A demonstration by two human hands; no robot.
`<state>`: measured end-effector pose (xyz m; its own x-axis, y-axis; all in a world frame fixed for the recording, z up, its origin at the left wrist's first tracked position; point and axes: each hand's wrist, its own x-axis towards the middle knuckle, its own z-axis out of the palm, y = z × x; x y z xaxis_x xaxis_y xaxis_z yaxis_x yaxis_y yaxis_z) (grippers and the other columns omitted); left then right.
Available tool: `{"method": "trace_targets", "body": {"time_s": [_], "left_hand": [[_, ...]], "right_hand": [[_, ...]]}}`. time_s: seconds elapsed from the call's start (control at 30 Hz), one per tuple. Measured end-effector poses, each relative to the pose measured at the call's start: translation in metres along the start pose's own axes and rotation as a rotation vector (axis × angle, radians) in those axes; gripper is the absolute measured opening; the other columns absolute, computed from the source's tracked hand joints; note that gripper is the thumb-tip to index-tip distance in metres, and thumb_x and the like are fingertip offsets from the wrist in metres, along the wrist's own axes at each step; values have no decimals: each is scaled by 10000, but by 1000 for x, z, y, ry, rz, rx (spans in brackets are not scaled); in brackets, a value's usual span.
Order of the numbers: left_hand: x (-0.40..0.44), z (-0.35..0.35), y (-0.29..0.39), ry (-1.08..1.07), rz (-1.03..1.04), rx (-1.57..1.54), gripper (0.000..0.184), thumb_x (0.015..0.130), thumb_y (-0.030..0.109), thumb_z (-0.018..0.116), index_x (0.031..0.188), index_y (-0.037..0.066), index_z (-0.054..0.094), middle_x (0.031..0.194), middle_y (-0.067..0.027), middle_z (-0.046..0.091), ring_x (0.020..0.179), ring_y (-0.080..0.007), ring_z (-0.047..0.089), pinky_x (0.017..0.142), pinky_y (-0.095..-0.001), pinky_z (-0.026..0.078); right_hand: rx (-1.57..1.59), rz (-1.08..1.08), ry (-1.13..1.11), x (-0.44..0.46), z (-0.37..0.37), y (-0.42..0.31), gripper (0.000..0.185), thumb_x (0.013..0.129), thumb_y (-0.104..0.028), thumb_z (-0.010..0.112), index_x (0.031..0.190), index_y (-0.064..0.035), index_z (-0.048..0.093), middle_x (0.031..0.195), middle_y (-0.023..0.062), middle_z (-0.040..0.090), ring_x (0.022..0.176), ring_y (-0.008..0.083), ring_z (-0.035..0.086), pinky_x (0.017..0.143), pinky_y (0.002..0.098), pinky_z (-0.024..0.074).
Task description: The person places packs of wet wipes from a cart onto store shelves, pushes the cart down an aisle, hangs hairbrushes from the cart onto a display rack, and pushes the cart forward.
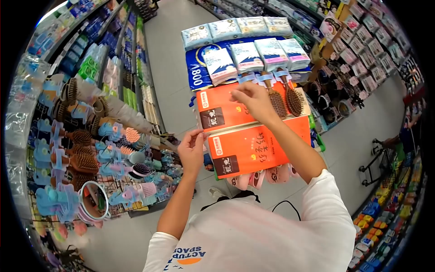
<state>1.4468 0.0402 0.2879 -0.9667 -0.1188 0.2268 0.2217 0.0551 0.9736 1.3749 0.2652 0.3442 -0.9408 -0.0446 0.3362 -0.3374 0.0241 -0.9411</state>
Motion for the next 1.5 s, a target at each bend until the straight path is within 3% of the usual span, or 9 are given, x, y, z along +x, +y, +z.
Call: {"method": "trace_targets", "body": {"time_s": [0.17, 0.27, 0.43, 0.5, 0.6, 0.7, 0.87, 0.97, 1.5], "left_hand": [[-9, 12, -16, 3, 26, 89, 152, 885, 79, 580, 995, -21, 612, 961, -68, 636, 874, -136, 603, 789, -276, 472], [-19, 10, -29, 121, 285, 420, 217, 868, 88, 595, 1068, 5, 594, 1106, -114, 578, 1054, -236, 536, 912, -358, 411], [-45, -16, -97, 189, 90, 263, 281, 932, 201, 548, 1137, 10, 535, 1117, -74, 535, 1015, -165, 522, 862, -310, 421], [-65, -29, -130, 228, -372, 125, 342, 963, 302, 489, 1146, 18, 542, 1089, -57, 553, 956, -137, 535, 798, -281, 430], [-87, -25, -143, 105, -681, -137, 425, 975, 383, 437, 1173, 21, 537, 1041, -41, 578, 889, -111, 548, 745, -275, 437], [-96, -11, -142, 70, -695, -160, 419, 957, 406, 474, 1143, 44, 571, 932, -21, 587, 789, -87, 535, 648, -244, 408], [-102, -6, -160, 54, -689, -44, 434, 949, 316, 521, 1255, 12, 474, 1124, -51, 577, 1016, -143, 545, 884, -336, 417], [-105, -4, -167, 61, -626, 17, 435, 951, 320, 515, 1259, 16, 473, 1141, -57, 569, 1033, -153, 540, 890, -345, 418], [-96, 4, -186, 112, -467, 95, 339, 931, 258, 537, 1156, 5, 557, 994, -64, 631, 861, -177, 606, 723, -301, 470]], "right_hand": [[-8, 82, 520, -74, -113, 21, 188, 890, -161, 603, 944, 17, 629, 845, 71, 669, 769, 127, 632, 722, 265, 496], [-328, 138, 811, -122, -169, 59, 190, 861, -139, 609, 907, 43, 641, 824, 75, 673, 762, 136, 629, 712, 256, 483], [-755, 395, 1074, -219, -243, 147, 355, 872, -305, 597, 922, 42, 654, 924, 115, 657, 910, 202, 593, 838, 341, 444], [-595, 551, 1010, -233, -238, 140, 403, 883, -343, 583, 964, 48, 640, 953, 128, 645, 930, 203, 584, 851, 332, 436], [-282, 711, 912, -239, -237, 153, 533, 894, -439, 545, 1101, 51, 583, 1070, 157, 605, 1010, 215, 557, 899, 335, 412], [-161, 726, 846, -240, -247, 167, 596, 906, -464, 517, 1208, 50, 510, 1151, 155, 550, 1040, 218, 531, 912, 339, 407], [-315, 699, 743, -243, -251, 169, 413, 931, -369, 515, 1039, 27, 560, 919, 103, 585, 842, 172, 526, 781, 307, 422], [-339, 660, 739, -246, -250, 174, 374, 929, -345, 522, 1019, 16, 562, 863, 91, 589, 794, 165, 520, 742, 294, 414], [-402, 517, 649, -255, -258, 197, 412, 897, -355, 548, 1110, -2, 550, 994, 196, 618, 929, 275, 580, 834, 361, 429]]}}
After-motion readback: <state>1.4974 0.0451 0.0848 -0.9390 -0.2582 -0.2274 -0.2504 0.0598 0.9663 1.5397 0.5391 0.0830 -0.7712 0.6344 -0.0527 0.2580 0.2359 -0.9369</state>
